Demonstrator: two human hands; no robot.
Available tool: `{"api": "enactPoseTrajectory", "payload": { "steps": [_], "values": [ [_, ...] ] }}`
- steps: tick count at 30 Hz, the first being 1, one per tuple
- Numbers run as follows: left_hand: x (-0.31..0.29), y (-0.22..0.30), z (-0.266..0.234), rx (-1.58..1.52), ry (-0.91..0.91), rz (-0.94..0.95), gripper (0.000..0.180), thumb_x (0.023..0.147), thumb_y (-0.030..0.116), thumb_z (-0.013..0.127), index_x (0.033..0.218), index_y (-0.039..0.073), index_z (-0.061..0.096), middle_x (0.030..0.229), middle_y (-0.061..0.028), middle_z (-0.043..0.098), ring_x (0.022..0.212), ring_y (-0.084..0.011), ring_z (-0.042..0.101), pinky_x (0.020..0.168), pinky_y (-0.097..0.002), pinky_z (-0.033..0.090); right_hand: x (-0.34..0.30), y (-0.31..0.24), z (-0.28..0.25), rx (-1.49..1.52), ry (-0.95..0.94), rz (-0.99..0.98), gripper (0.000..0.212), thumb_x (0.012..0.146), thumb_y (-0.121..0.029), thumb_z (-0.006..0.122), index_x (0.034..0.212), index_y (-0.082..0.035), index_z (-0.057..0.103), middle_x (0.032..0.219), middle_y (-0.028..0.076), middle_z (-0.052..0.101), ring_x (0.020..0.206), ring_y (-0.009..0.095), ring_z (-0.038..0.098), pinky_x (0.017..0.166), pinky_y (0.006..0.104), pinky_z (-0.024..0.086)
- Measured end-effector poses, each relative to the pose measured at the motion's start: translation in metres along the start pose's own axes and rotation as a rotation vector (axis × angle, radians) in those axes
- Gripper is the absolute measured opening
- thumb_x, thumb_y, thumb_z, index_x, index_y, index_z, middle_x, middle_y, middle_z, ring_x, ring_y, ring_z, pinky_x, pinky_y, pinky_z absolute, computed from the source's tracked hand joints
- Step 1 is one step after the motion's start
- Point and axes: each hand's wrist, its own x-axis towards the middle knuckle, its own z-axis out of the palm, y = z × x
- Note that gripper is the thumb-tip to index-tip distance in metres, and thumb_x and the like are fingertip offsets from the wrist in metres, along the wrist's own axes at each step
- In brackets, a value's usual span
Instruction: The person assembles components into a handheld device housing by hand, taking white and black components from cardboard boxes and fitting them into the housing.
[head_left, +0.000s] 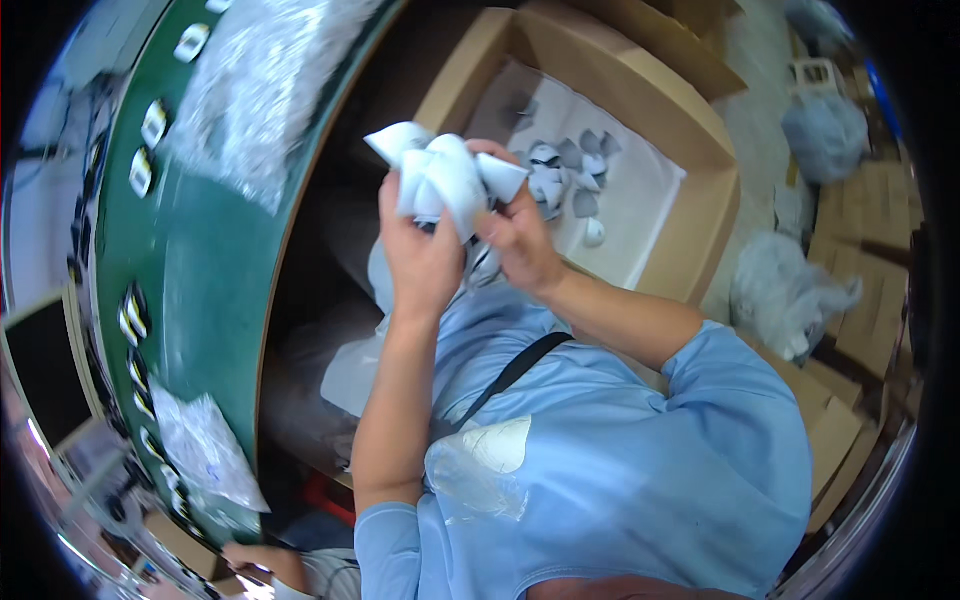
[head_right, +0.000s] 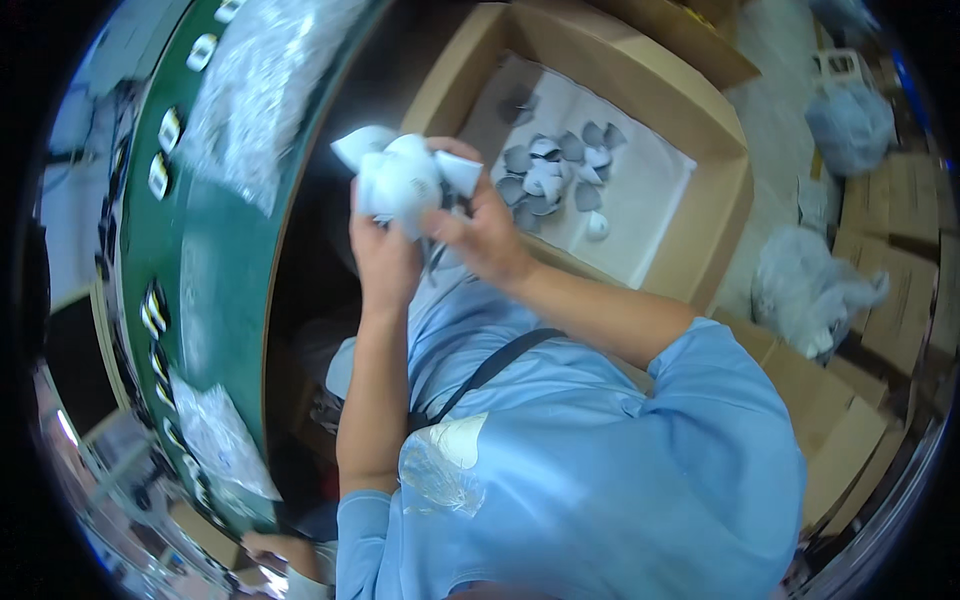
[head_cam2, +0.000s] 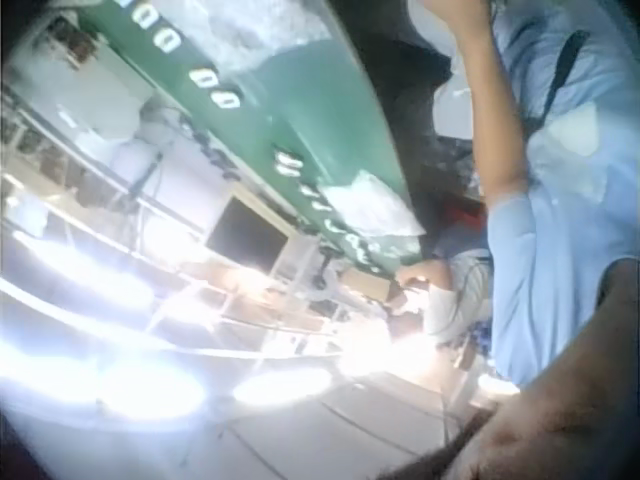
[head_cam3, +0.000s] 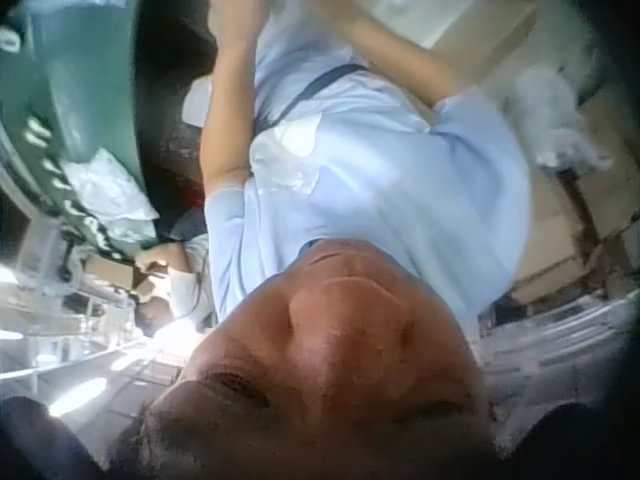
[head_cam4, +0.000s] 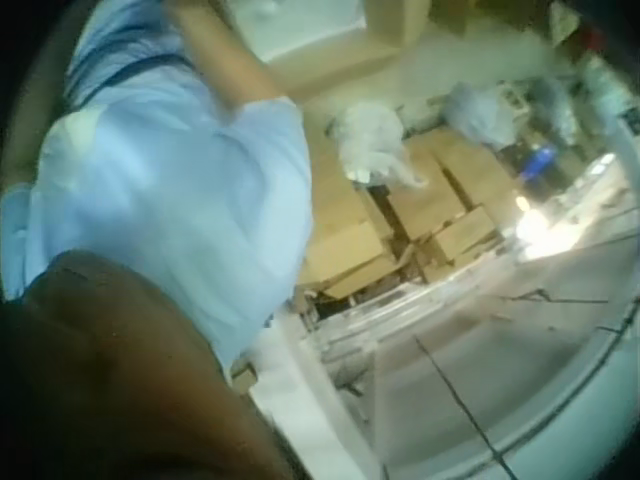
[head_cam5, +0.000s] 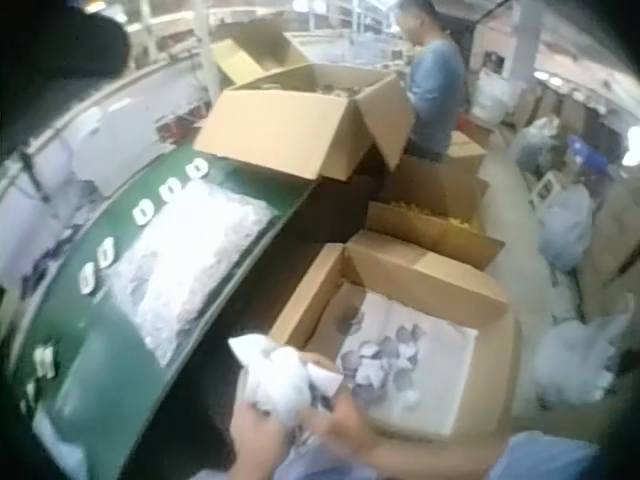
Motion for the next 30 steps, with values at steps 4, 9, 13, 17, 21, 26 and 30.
{"api": "enactPoseTrajectory", "payload": {
  "steps": [4,9,13,17,21,26,30],
  "values": [
    [0.033,-0.055,0.069,0.018,-0.233,-0.189,0.063,0.096,0.027,0.077,0.145,-0.007,0.055,0.135,-0.0236,0.069,0.123,-0.0306,0.069,0.104,-0.0397,0.053,-0.009,0.024,-0.07,0.067,0.37,0.11,0.064,0.099,-0.03,0.072,0.153,-0.007,0.048,0.143,0.006,0.057,0.134,0.017,0.054,0.116,0.0325,0.042],
    [0.048,-0.089,0.096,0.105,-0.278,-0.548,0.101,0.096,0.062,0.072,0.164,-0.004,0.039,0.151,-0.0295,0.06,0.14,-0.0375,0.06,0.114,-0.0408,0.047,-0.007,0.046,-0.138,0.366,0.603,0.454,0.08,0.102,-0.055,0.066,0.163,-0.011,0.038,0.158,0.012,0.051,0.145,0.029,0.051,0.122,0.0492,0.04],
    [0.037,-0.035,0.027,-0.005,-0.331,-0.46,0.082,0.106,0.048,0.066,0.166,0.0,0.038,0.165,-0.0202,0.049,0.151,-0.0324,0.049,0.121,-0.0419,0.04,-0.011,0.051,-0.174,0.399,0.76,0.634,0.113,0.092,-0.083,0.058,0.175,-0.033,0.0,0.18,0.017,0.011,0.16,0.053,0.022,0.115,0.0884,0.014],
    [-0.024,-0.01,-0.094,-0.048,-0.272,-0.269,0.049,0.113,0.029,0.06,0.15,-0.002,0.058,0.14,-0.0158,0.07,0.125,-0.0229,0.068,0.111,-0.038,0.05,-0.023,0.055,-0.2,0.184,0.857,0.655,0.112,0.091,-0.083,0.059,0.176,-0.033,0.005,0.182,0.017,-0.001,0.163,0.054,0.006,0.12,0.0841,0.014],
    [-0.111,-0.041,-0.211,-0.128,0.297,-0.421,0.049,0.112,0.036,0.06,0.144,-0.001,0.062,0.136,-0.0171,0.071,0.119,-0.0238,0.07,0.104,-0.0382,0.055,-0.014,0.059,-0.236,-0.146,0.907,0.358,0.077,0.106,-0.051,0.065,0.169,-0.019,0.032,0.166,0.016,0.042,0.139,0.034,0.056,0.112,0.0574,0.049],
    [-0.182,-0.073,-0.307,-0.115,0.48,-0.447,0.058,0.106,0.04,0.07,0.146,-0.001,0.06,0.135,-0.0188,0.071,0.123,-0.0284,0.068,0.107,-0.0429,0.055,0.036,0.035,-0.126,-0.356,0.557,0.289,0.046,0.111,-0.032,0.063,0.149,-0.007,0.056,0.128,0.008,0.065,0.102,0.018,0.062,0.092,0.0356,0.054],
    [-0.179,-0.087,-0.321,-0.105,0.321,-0.545,0.043,0.099,0.026,0.079,0.134,0.002,0.072,0.13,-0.0123,0.075,0.117,-0.0277,0.07,0.104,-0.0431,0.054,0.039,0.027,-0.02,-0.462,0.185,0.183,0.026,0.112,-0.017,0.06,0.132,-0.002,0.068,0.113,0.005,0.068,0.092,0.012,0.063,0.085,0.0254,0.052]
  ]
}}
